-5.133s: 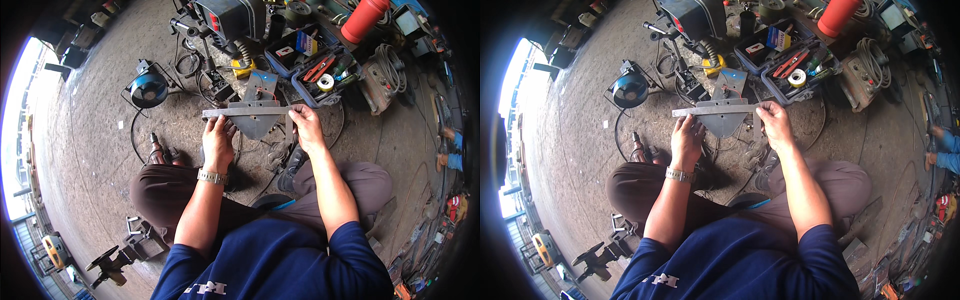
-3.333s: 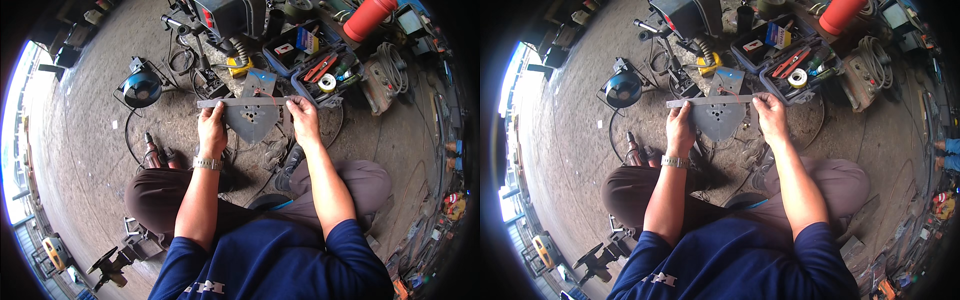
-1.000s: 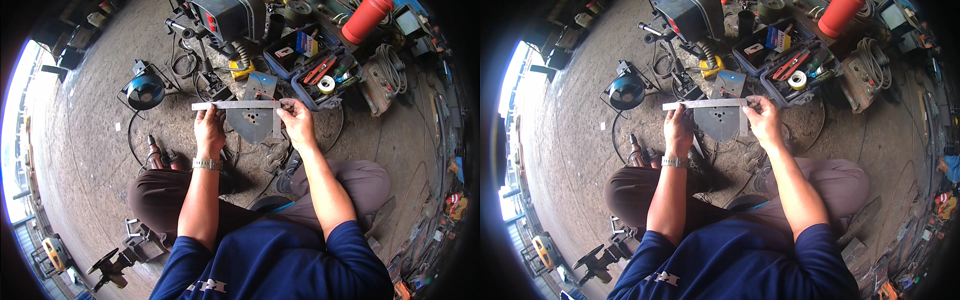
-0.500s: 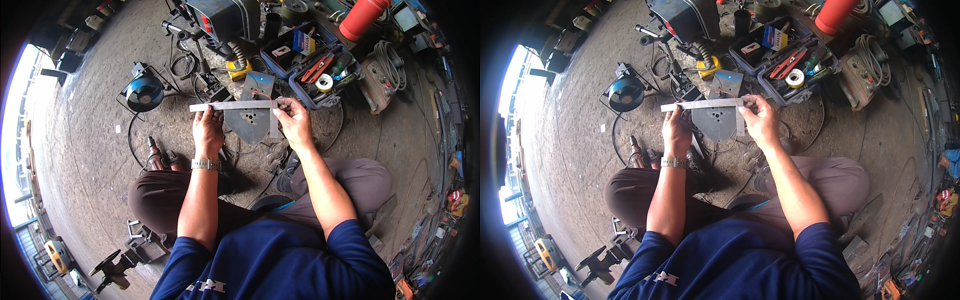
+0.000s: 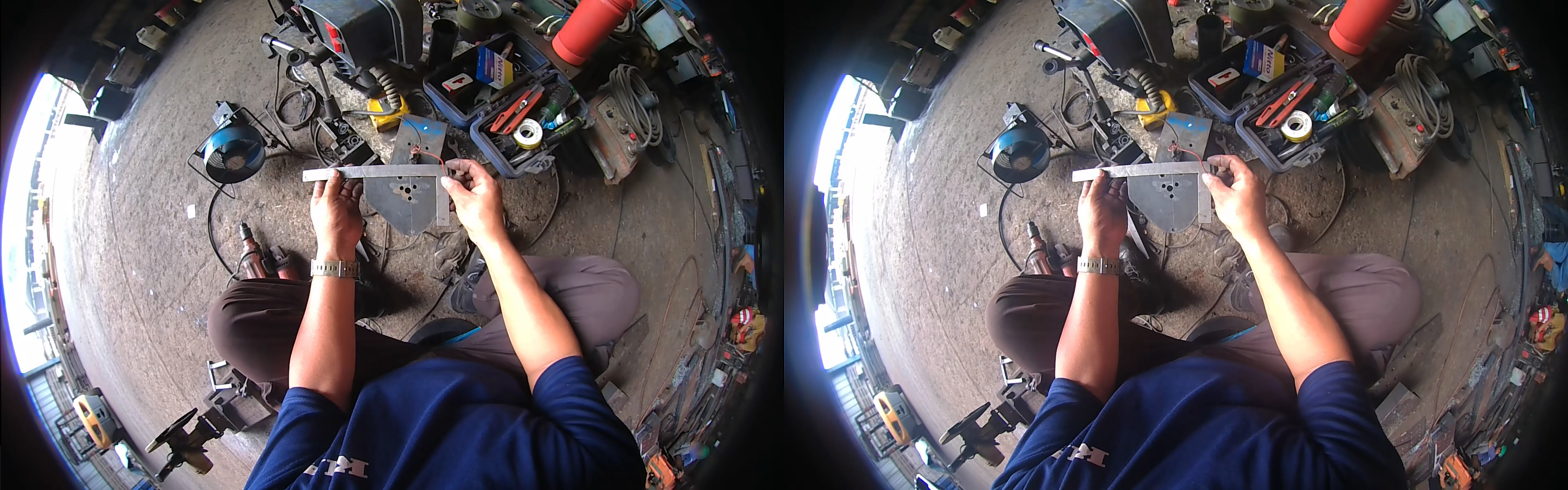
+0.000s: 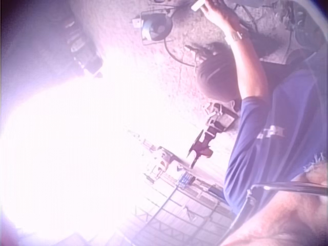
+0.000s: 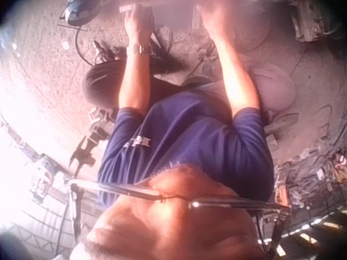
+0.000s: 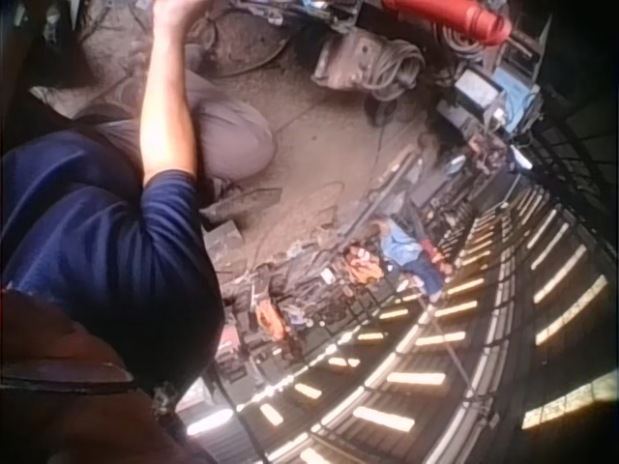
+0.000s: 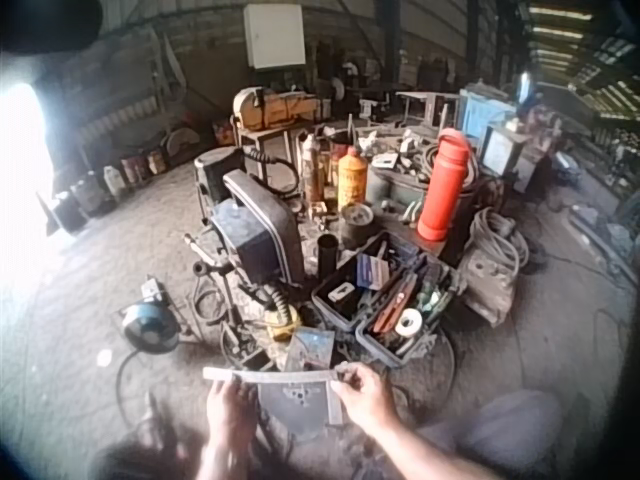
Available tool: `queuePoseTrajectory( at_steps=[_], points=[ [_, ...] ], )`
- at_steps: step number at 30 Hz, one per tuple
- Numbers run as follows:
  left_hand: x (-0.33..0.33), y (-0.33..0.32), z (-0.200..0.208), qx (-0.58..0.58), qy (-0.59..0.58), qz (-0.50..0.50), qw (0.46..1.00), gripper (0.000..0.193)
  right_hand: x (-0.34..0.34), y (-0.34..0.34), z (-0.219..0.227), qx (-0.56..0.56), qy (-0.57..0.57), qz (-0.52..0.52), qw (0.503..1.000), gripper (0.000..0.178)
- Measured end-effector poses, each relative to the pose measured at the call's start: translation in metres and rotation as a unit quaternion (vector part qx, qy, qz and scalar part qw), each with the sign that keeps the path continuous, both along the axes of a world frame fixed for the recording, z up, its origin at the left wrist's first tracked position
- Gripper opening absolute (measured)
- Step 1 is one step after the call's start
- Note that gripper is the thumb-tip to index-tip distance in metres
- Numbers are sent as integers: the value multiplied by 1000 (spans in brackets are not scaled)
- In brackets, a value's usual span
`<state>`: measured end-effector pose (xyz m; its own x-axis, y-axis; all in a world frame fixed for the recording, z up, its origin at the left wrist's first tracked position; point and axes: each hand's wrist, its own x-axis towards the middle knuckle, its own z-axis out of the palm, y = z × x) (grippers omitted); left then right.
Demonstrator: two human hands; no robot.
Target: The person sits on the workshop floor and repeatedly measures a perforated metal plate with a metal ruler, adjusting the ruler's position and flipping the plate to check different edges. The person also handles a separate metal bar, aligning it with the plate before setting it aside.
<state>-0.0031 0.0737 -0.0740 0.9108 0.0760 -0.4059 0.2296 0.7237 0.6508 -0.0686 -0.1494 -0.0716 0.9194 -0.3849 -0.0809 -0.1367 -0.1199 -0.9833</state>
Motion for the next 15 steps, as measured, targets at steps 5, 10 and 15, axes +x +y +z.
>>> queuePoseTrajectory(
  at_steps=[5, 10, 15],
  points=[
    [0, -3, -1, 70, -22, -89, 993, 17, 1, 1, -1, -8, -1, 13, 1000, 22],
    [-5, -11, 2, 66, -20, -115, 991, 17, 2, 0, -2, -6, 2, 17, 1000, 23],
    [-9, -14, -1, 60, -12, -90, 994, 17, 2, -1, -3, -28, 13, -3, 1000, 27]
  ],
)
